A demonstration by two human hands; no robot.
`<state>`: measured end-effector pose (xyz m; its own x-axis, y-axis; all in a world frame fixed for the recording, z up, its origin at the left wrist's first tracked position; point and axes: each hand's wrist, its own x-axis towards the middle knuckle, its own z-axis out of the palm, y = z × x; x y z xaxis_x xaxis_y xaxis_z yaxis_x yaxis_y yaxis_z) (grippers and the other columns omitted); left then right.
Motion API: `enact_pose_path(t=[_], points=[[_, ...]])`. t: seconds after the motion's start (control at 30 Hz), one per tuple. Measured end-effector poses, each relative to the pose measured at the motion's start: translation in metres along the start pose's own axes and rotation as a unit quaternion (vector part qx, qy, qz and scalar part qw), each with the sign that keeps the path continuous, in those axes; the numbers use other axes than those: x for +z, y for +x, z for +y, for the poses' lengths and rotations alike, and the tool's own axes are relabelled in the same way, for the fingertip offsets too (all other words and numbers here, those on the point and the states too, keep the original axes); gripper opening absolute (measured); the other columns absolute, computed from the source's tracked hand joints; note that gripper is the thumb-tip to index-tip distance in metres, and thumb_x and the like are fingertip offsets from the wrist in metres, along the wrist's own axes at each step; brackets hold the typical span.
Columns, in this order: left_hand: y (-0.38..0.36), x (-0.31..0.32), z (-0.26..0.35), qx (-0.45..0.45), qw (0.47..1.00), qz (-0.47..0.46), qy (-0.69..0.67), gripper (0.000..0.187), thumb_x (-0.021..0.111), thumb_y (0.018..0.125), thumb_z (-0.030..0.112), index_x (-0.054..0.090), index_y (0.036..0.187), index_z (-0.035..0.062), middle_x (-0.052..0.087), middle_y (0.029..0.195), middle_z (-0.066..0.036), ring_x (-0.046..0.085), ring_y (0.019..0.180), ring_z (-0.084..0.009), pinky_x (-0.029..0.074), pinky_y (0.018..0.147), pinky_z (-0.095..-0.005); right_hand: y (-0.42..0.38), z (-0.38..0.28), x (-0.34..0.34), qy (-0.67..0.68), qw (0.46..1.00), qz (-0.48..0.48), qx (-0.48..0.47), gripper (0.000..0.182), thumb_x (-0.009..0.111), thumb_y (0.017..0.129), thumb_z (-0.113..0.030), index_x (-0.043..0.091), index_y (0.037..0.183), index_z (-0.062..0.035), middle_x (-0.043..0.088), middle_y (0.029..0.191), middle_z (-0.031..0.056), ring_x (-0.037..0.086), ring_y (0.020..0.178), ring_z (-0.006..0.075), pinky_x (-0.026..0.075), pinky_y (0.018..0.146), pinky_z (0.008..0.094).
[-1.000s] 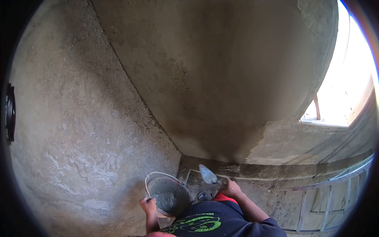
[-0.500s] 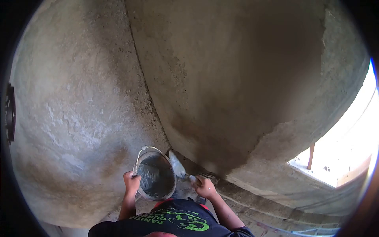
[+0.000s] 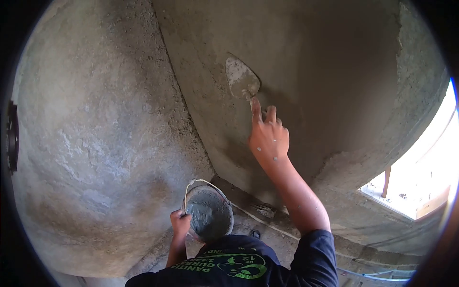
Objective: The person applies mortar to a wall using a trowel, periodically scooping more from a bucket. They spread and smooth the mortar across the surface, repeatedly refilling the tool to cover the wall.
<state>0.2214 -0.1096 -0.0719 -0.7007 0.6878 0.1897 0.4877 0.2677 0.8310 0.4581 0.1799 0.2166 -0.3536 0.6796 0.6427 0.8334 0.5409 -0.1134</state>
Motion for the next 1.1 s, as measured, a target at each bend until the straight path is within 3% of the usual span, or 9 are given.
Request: enact_pose_path(t=[0.13,0.37,0.57,0.7,0.77,0.87,0.93,1.03,1.1], points=[[0.012,-0.016,-0.014,-0.026,1.0,-0.001,-0.017,0.016,0.067,0.067,0.005,0.054,0.062,-0.0018,0.049,0.05,-0.013,0.048,0.047,-0.0168,0.039,0.05,-0.0386,0.002,-0.013,0.015,-0.123,0.992,0.029,0.0,0.072,0.066,0.077,-0.008,0.048,0.147,-0.0121,0.058,0.108,0.0166,0.068,0.068,0.0253,0.057,0.052,0.0337],[0.047,-0.042,-0.029,-0.015,0.999,-0.017,-0.024,0.012,0.066,0.067,0.005,0.056,0.065,-0.0017,0.05,0.052,-0.012,0.048,0.047,-0.0169,0.04,0.051,-0.0384,0.006,-0.037,0.018,-0.254,0.966,0.037,-0.007,0.064,0.065,0.079,-0.01,0.056,0.143,-0.0095,0.06,0.1,0.0128,0.063,0.059,0.0187,0.055,0.048,0.0287],[0.071,-0.056,-0.054,-0.019,0.999,-0.033,-0.011,0.013,0.066,0.067,0.003,0.054,0.064,-0.0022,0.048,0.052,-0.008,0.046,0.049,-0.015,0.039,0.052,-0.0373,-0.015,-0.043,0.047,-0.258,0.965,-0.037,-0.015,0.062,0.064,0.081,-0.012,0.055,0.142,-0.0068,0.059,0.096,0.0121,0.066,0.061,0.0227,0.055,0.048,0.0299],[0.081,-0.067,-0.055,-0.027,0.993,-0.018,-0.116,0.018,0.06,0.066,-0.001,0.045,0.057,0.001,0.038,0.053,0.003,0.039,0.053,-0.0066,0.028,0.047,-0.0329,-0.047,-0.05,0.05,-0.175,0.971,-0.16,0.012,0.068,0.065,0.084,-0.014,0.044,0.148,-0.009,0.06,0.105,0.0178,0.07,0.069,0.0315,0.059,0.058,0.0412],[0.086,-0.077,-0.065,-0.033,0.994,-0.034,-0.098,0.016,0.062,0.068,-0.001,0.048,0.061,-0.0012,0.041,0.053,0.001,0.041,0.054,-0.0076,0.031,0.049,-0.0345,-0.048,-0.059,0.034,-0.112,0.97,-0.215,0.031,0.072,0.066,0.084,-0.014,0.041,0.151,-0.0122,0.06,0.11,0.0203,0.07,0.073,0.0355,0.06,0.064,0.0461],[0.096,-0.084,-0.087,-0.037,0.994,-0.054,-0.083,0.012,0.065,0.068,0.001,0.054,0.066,-0.0044,0.048,0.052,-0.006,0.045,0.05,-0.0142,0.036,0.051,-0.0386,-0.039,-0.073,0.003,-0.105,0.975,-0.191,0.036,0.066,0.061,0.089,-0.014,0.038,0.151,-0.0168,0.06,0.115,0.0216,0.072,0.081,0.036,0.059,0.067,0.0479],[0.102,-0.087,-0.092,0.026,0.999,-0.037,-0.014,0.013,0.065,0.066,0.003,0.056,0.067,-0.005,0.051,0.053,-0.015,0.047,0.047,-0.0244,0.038,0.052,-0.0418,-0.013,-0.067,-0.006,-0.106,0.993,0.0,0.049,0.062,0.061,0.091,-0.017,0.04,0.15,-0.0222,0.06,0.115,0.0203,0.072,0.081,0.0371,0.058,0.065,0.0474],[0.106,-0.095,-0.08,0.016,0.999,-0.049,-0.006,0.014,0.065,0.064,0.004,0.055,0.066,-0.005,0.053,0.056,-0.021,0.049,0.047,-0.0319,0.039,0.053,-0.0442,0.028,-0.046,-0.012,-0.135,0.986,0.085,0.047,0.061,0.061,0.094,-0.019,0.038,0.151,-0.0228,0.059,0.116,0.0192,0.071,0.079,0.0372,0.058,0.064,0.0481],[0.108,-0.095,-0.092,0.024,0.999,-0.047,-0.007,0.014,0.065,0.064,0.005,0.055,0.066,-0.0048,0.053,0.055,-0.02,0.05,0.048,-0.0317,0.039,0.053,-0.044,0.037,-0.038,-0.005,-0.153,0.985,0.052,0.055,0.062,0.061,0.094,-0.019,0.037,0.151,-0.0224,0.059,0.118,0.0199,0.071,0.079,0.0376,0.058,0.064,0.0482]])
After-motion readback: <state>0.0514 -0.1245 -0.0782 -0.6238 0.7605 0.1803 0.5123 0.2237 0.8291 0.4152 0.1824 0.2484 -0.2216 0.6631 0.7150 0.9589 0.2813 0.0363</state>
